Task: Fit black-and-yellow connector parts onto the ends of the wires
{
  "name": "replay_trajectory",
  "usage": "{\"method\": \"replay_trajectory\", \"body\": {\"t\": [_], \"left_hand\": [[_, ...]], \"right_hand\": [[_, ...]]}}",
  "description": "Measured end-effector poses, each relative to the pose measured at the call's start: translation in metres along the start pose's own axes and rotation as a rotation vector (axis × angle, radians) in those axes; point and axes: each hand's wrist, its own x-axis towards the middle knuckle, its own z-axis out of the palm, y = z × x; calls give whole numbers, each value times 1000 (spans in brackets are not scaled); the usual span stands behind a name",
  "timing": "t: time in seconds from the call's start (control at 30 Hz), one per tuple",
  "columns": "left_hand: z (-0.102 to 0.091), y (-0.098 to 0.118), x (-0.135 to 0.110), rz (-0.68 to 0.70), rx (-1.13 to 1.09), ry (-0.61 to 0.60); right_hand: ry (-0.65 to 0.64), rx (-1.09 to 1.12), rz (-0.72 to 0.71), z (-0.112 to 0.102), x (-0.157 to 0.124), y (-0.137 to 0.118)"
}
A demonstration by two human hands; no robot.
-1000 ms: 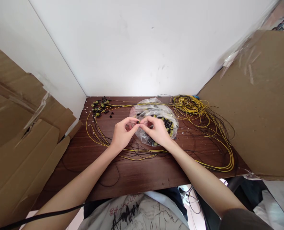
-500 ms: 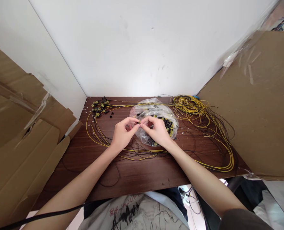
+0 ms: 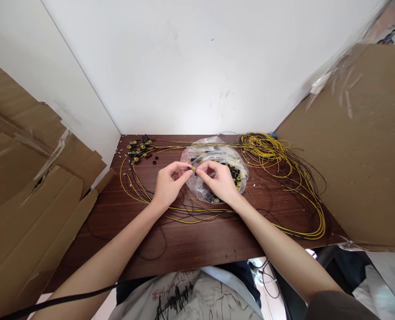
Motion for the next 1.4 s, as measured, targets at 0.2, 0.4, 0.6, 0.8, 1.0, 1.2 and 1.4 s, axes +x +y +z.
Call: {"method": "replay_trajectory", "body": {"t": [0.2, 0.4, 0.6, 0.8, 1.0, 1.2, 1.4], "left_hand": [[-1, -2, -1, 9, 40, -17], [-1, -3, -1, 15, 42, -25], [0, -3, -2, 10, 46, -31], [-1, -1, -2, -6, 36, -20], [0, -5, -2, -8, 47, -23], [0, -3, -2, 7, 55, -25], [-1, -3, -1, 10, 29, -15]], "right_hand": [[-23, -39, -13, 2, -1, -1], [-11, -43, -9, 1, -1, -2], [-18, -32, -15, -1, -1, -3], [-20, -49, -30, 1, -1, -4], [-3, -49, -51, 2, -1, -1], [8, -16, -37, 2, 0, 0], [14, -4, -56, 3, -1, -3]]}}
